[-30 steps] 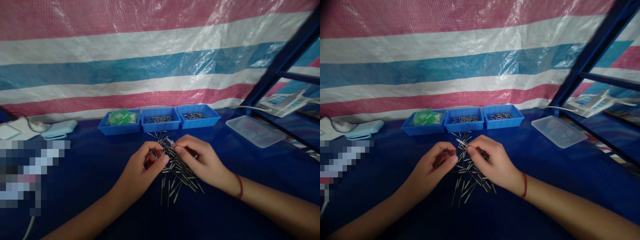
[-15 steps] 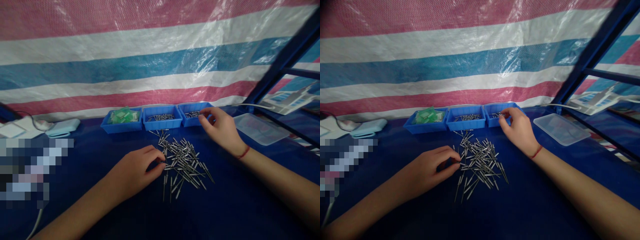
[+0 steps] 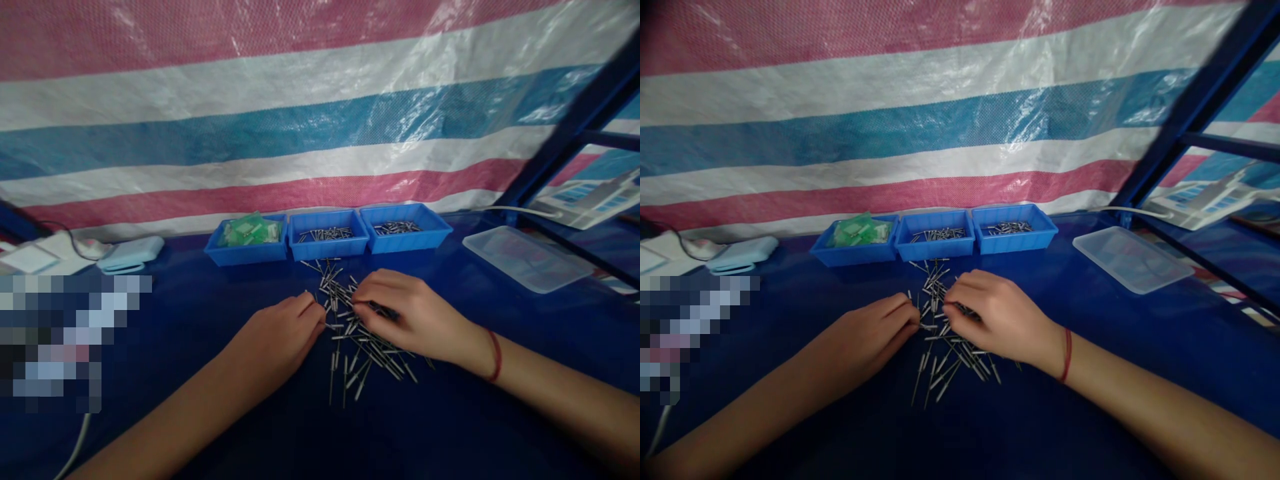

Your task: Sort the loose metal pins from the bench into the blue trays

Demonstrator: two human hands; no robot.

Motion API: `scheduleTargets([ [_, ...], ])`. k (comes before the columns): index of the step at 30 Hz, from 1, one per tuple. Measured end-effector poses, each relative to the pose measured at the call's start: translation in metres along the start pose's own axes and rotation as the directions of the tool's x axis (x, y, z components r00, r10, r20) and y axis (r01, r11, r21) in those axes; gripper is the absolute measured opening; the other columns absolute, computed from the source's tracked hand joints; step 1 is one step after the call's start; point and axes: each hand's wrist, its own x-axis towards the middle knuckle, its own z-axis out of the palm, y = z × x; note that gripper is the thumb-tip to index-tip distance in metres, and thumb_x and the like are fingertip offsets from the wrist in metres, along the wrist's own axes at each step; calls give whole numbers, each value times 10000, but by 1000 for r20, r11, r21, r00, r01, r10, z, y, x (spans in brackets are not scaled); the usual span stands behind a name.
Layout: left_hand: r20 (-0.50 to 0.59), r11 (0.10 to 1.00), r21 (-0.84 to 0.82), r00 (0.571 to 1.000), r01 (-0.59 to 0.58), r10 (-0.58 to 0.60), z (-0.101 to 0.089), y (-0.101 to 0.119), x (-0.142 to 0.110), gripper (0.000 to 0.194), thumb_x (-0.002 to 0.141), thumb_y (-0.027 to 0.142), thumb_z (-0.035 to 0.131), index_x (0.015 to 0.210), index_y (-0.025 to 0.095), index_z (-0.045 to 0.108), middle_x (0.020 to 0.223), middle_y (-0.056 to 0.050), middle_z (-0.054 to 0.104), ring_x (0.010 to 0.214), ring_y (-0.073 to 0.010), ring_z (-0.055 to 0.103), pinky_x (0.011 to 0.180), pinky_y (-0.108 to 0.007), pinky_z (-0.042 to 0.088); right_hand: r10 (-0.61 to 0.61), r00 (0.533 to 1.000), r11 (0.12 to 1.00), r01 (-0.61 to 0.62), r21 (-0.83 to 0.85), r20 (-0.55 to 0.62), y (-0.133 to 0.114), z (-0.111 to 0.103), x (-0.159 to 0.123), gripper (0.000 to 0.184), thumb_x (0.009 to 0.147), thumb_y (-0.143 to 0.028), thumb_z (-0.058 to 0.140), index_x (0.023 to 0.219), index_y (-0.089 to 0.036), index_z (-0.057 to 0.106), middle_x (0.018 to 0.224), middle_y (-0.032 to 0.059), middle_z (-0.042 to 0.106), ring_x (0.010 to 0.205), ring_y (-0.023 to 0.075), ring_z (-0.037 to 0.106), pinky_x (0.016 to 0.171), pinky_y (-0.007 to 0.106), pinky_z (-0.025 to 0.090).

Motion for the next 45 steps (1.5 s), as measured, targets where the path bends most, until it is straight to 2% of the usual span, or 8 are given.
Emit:
scheduleTargets([
  [4,-52,1000,-11,999,-7,7,0,2,-1,210,938,185,326,919,157,533,887,-44,548,755,-187,572,663,-320,468,-107,992,993,110,-31,68,-11,7,-3,208,894,-271,475,869,-140,635,785,61,618,730,149,561,666,286,451],
  [10,-216,962,-265,976,-66,7,0,9,-1,155,924,167,359,876,174,506,843,-13,553,770,-145,558,715,-280,445,-47,997,998,45,40,56,-12,10,-3,191,892,-201,466,814,-136,629,752,51,606,713,138,547,649,270,436],
  [12,-254,896,-442,964,-41,-81,2,11,-1,76,902,202,424,923,189,496,830,6,558,710,-122,553,664,-248,444,-20,999,994,16,105,38,-13,10,-2,175,885,-193,477,807,-139,623,739,44,603,714,135,551,650,264,441],
  [14,-249,784,-621,949,-4,-192,4,13,-1,146,865,249,499,1002,202,478,839,17,570,657,-106,550,605,-225,443,7,1000,986,-6,166,-2,-15,10,-2,167,879,-187,483,795,-141,619,725,40,601,702,129,555,646,257,445],
  [17,-199,662,-748,940,38,-279,6,14,1,194,841,290,535,1013,207,504,804,27,583,627,-103,548,568,-216,431,37,998,971,-25,237,-48,-17,9,-3,143,873,-182,501,812,-135,622,736,39,607,690,116,562,637,242,448],
  [27,-188,650,-757,928,73,-322,9,13,2,133,850,318,514,838,198,570,650,48,522,586,-109,498,548,-224,384,36,998,960,-23,280,-41,-17,10,-2,136,871,-180,494,828,-126,612,724,37,597,666,111,546,613,242,442],
  [34,-208,666,-743,920,72,-331,7,15,2,119,844,299,522,821,193,571,677,39,546,615,-115,517,577,-230,395,27,1000,968,-28,250,7,-18,11,-1,161,879,-178,470,810,-137,610,725,41,596,695,128,549,652,265,443],
  [45,-232,681,-731,920,50,-317,8,14,2,113,859,281,508,852,197,582,693,34,565,617,-116,527,573,-226,402,80,995,962,-63,265,-54,-15,15,-1,117,855,-197,527,801,-146,617,698,23,613,662,118,555,640,270,429],
])
